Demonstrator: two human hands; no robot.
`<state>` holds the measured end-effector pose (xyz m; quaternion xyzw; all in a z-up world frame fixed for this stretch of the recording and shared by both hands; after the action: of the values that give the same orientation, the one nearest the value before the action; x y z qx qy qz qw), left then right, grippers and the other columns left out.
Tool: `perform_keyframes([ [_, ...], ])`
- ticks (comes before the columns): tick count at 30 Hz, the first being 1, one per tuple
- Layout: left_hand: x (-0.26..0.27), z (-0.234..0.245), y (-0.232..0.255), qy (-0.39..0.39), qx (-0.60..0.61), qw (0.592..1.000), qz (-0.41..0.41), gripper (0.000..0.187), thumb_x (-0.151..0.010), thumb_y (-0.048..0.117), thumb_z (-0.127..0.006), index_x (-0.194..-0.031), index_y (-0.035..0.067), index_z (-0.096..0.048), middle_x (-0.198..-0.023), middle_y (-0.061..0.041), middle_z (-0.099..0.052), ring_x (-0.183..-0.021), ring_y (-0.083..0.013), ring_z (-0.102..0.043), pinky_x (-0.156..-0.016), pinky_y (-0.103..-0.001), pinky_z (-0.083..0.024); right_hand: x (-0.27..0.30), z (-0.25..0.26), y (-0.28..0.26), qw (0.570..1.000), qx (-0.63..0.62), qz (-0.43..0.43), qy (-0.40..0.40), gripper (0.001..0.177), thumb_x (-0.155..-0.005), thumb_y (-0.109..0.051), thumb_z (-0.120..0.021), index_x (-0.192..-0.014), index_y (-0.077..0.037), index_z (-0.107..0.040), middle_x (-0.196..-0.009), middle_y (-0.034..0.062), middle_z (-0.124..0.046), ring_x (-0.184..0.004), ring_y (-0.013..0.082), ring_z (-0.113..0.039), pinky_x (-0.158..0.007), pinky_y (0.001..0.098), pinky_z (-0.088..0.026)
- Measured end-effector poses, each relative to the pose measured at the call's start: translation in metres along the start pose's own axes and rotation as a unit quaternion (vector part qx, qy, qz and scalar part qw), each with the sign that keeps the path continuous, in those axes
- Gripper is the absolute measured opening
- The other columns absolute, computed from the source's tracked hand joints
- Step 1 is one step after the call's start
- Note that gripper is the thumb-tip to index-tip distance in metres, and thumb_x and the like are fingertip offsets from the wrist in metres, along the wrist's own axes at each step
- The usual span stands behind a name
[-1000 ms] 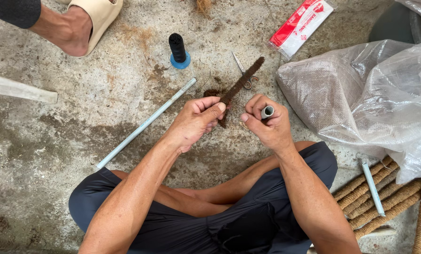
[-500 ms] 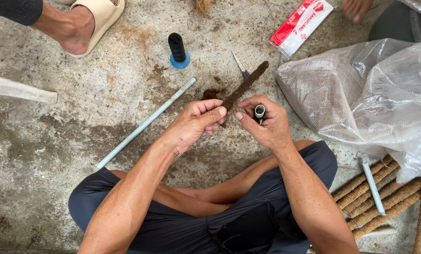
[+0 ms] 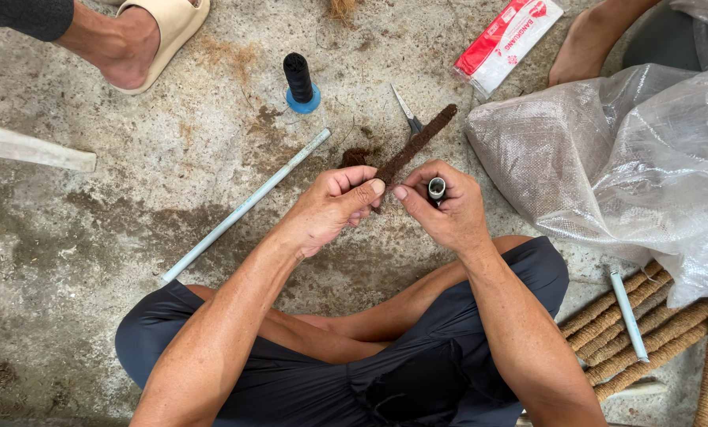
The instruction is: The person sits on the floor and wraps a brown rope around a white plastic tube. They repeatedly pick up small pieces of rope, align them with the existing wrap, and continue winding the rope around the tube to extend the covered length.
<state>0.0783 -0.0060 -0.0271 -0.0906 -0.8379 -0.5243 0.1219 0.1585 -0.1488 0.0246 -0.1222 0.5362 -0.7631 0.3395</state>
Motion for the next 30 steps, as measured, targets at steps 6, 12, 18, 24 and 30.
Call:
perform_keyframes([
  [6,0.0,0.007,0.002,0.037,0.017,0.999,-0.001,0.024,-0.098,0.025,-0.069,-0.112,0.007,-0.071,-0.081,0.005,-0.064,-0.066,-0.0016,-0.051,-0.056,-0.018,-0.042,-0.001,-0.008,-0.019,0.991,-0.02,0.126,-0.048,0.03,-0.091,-0.004,-0.079,-0.082,-0.008,-0.05,-0.083,0.0002,-0.058,-0.074,0.0089,-0.055,-0.063,0.0287,-0.042],
  [12,-0.001,0.01,0.004,0.055,-0.004,0.998,-0.005,0.019,-0.101,0.024,-0.066,-0.103,0.006,-0.071,-0.078,0.005,-0.061,-0.063,-0.0022,-0.047,-0.052,-0.019,-0.037,0.002,-0.016,-0.028,0.985,0.031,0.15,-0.073,0.029,-0.086,0.0,-0.078,-0.08,-0.007,-0.05,-0.087,0.0031,-0.061,-0.072,0.012,-0.058,-0.06,0.03,-0.043],
  [18,0.001,0.01,0.012,0.085,-0.065,0.993,-0.046,0.021,-0.103,0.022,-0.063,-0.102,0.004,-0.073,-0.077,0.005,-0.061,-0.065,-0.0032,-0.047,-0.055,-0.021,-0.039,0.007,-0.026,-0.055,0.951,0.133,0.27,-0.074,0.026,-0.08,-0.001,-0.077,-0.086,-0.007,-0.053,-0.107,0.0111,-0.061,-0.079,0.0217,-0.063,-0.062,0.0345,-0.049],
  [24,0.009,0.014,0.032,0.156,-0.177,0.969,-0.069,0.023,-0.104,0.023,-0.063,-0.103,0.002,-0.073,-0.074,0.004,-0.061,-0.065,-0.0022,-0.047,-0.055,-0.023,-0.04,0.004,-0.027,-0.054,0.949,0.185,0.252,-0.039,0.025,-0.083,-0.001,-0.079,-0.088,-0.006,-0.055,-0.092,0.01,-0.056,-0.071,0.0244,-0.06,-0.06,0.0368,-0.047],
  [30,0.01,0.023,0.014,0.207,-0.322,0.921,0.068,0.024,-0.101,0.024,-0.058,-0.116,0.012,-0.073,-0.066,-0.007,-0.067,-0.045,-0.0147,-0.045,-0.044,-0.034,-0.035,0.003,-0.041,-0.037,0.944,0.211,0.223,-0.119,0.022,-0.077,-0.004,-0.076,-0.084,-0.008,-0.055,-0.071,0.0045,-0.054,-0.063,0.0235,-0.056,-0.059,0.0378,-0.046],
])
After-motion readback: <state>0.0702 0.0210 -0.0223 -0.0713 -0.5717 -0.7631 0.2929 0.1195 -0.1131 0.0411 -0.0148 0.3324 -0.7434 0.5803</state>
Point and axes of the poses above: each hand's wrist, its own x-axis away from the middle knuckle, its own z-axis out of the back of the hand, y = z × x, the point moved 8 cm from there along -x, towards the middle knuckle
